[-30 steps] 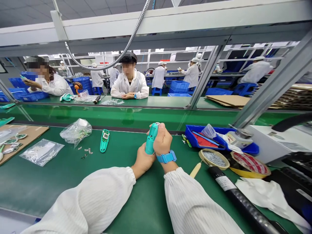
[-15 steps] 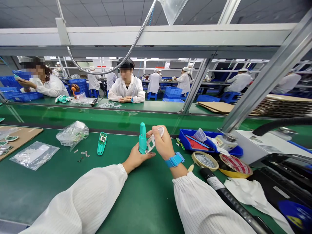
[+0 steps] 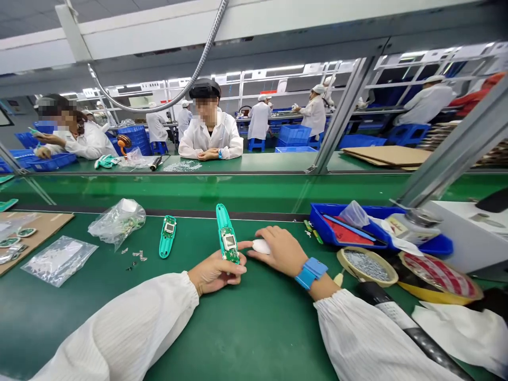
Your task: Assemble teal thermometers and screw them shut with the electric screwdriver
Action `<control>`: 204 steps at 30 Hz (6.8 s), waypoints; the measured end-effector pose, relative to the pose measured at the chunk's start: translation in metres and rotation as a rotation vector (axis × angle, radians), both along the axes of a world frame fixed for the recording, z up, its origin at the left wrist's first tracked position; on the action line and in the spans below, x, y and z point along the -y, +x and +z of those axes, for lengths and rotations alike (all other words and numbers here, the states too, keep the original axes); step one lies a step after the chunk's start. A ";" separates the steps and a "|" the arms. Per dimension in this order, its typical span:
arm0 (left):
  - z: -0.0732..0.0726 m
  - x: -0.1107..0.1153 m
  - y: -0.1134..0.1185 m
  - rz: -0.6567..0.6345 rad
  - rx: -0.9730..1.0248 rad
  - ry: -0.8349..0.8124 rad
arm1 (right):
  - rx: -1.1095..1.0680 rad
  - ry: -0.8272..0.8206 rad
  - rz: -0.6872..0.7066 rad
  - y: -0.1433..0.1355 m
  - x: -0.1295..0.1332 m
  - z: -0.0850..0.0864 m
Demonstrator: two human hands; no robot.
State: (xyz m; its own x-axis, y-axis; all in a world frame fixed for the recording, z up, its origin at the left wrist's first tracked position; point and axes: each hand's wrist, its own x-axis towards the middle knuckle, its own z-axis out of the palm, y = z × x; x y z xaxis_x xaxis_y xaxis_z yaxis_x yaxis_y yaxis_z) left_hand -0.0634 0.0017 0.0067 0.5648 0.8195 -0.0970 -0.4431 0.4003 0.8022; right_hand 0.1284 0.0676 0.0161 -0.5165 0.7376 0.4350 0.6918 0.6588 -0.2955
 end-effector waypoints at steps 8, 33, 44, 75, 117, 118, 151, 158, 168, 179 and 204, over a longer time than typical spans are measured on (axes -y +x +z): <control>0.005 0.008 -0.004 -0.095 0.045 -0.014 | 0.106 -0.141 0.003 0.006 0.017 -0.002; 0.005 0.012 0.008 -0.094 -0.212 -0.013 | -1.205 -1.049 -0.127 -0.036 0.053 0.008; 0.000 0.013 0.009 -0.095 -0.323 0.071 | -1.158 -1.074 -0.083 -0.034 0.053 0.007; -0.001 0.010 0.011 0.254 -0.337 0.187 | -0.702 -0.898 0.154 -0.037 0.061 0.000; -0.003 0.011 0.009 0.182 -0.511 0.276 | -0.691 -0.933 0.053 -0.037 0.060 -0.003; -0.003 0.012 0.009 0.184 -0.510 0.278 | -0.701 -0.932 0.048 -0.037 0.060 -0.003; -0.003 0.010 0.011 0.246 -0.531 0.310 | -0.690 -0.948 0.069 -0.032 0.054 -0.001; -0.004 0.011 0.012 0.239 -0.505 0.307 | -0.689 -0.925 0.092 -0.032 0.055 0.002; -0.003 0.011 0.011 0.247 -0.502 0.299 | -0.681 -0.911 0.102 -0.032 0.055 0.002; -0.004 0.014 0.012 0.236 -0.485 0.263 | -0.677 -0.926 0.087 -0.031 0.056 0.004; 0.000 0.003 0.010 0.209 -0.225 0.071 | -0.628 -0.858 0.099 -0.028 0.053 0.006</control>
State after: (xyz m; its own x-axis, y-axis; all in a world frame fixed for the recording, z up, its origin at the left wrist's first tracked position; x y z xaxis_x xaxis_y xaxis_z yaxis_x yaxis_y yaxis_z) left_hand -0.0538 -0.0014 0.0063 0.3539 0.9250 -0.1384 -0.3181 0.2582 0.9122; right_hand 0.1003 0.0150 0.0220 -0.4551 0.8904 -0.0006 0.2094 0.1064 -0.9720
